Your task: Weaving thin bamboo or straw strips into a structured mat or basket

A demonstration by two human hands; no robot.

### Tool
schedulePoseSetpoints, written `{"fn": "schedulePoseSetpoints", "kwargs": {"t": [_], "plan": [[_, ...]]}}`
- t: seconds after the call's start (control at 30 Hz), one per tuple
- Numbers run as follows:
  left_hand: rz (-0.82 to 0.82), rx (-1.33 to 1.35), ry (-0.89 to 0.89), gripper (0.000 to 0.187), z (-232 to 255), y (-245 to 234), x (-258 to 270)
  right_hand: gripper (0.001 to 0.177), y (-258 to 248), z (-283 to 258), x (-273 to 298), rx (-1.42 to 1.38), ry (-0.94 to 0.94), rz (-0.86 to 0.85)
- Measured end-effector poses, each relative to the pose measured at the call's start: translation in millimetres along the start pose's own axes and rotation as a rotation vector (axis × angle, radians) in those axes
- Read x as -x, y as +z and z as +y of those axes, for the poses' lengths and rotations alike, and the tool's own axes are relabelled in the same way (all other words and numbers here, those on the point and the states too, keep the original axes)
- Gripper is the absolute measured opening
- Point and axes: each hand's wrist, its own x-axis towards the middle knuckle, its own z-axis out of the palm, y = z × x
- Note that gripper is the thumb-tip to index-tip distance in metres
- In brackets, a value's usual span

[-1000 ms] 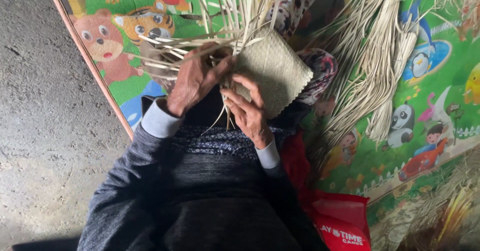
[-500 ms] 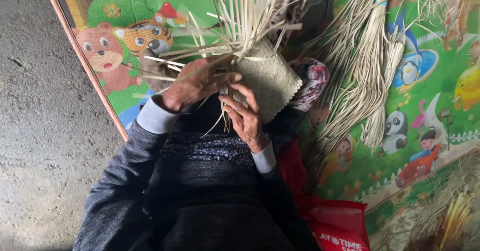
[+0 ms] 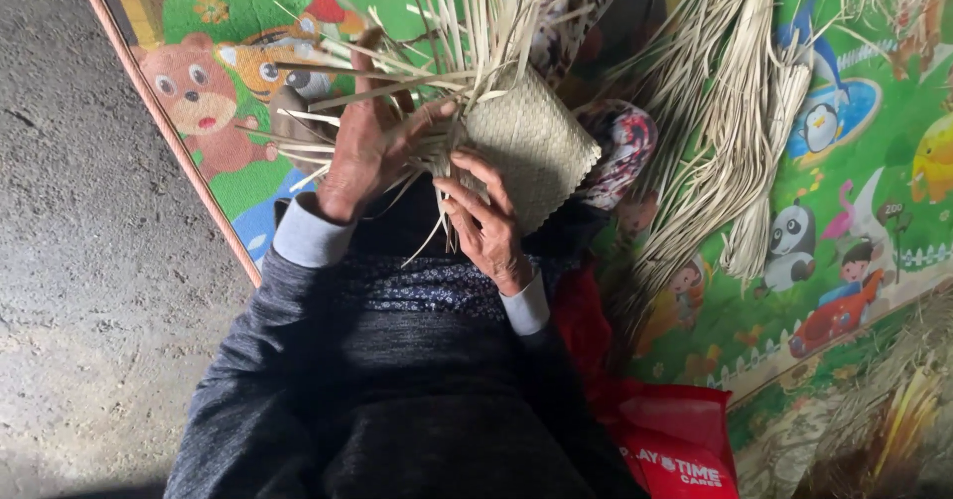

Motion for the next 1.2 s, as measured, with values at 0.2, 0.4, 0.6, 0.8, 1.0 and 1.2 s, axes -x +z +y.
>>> {"fn": "schedulePoseSetpoints", "kwargs": {"t": [0.2, 0.4, 0.6, 0.8, 1.0, 1.2], "plan": [[-0.227, -0.110, -0.356, 0.027, 38, 0, -4, 0.020, -1, -4, -3, 0.060, 0.023, 0.008], [-0.093, -0.156, -0.330, 0.022, 25, 13, 9, 0.027, -10, -6, -5, 0.110, -0.028, 0.003], [-0.132, -0.029, -0.400, 0.020, 46, 7, 4, 0.027, -26, -33, -40, 0.086, 0.187, 0.010], [-0.057, 0.063, -0.464, 0.024, 59, 11, 6, 0.029, -20, -27, -50, 0.264, 0.339, -0.045], [0.050, -0.184, -0.261, 0.026, 64, 19, 14, 0.030, -23, -34, -51, 0.336, 0.420, -0.110], [0.131, -0.524, 0.032, 0.019, 15, 36, 26, 0.028, -35, -11, -54, 0.192, 0.404, -0.105]]}}
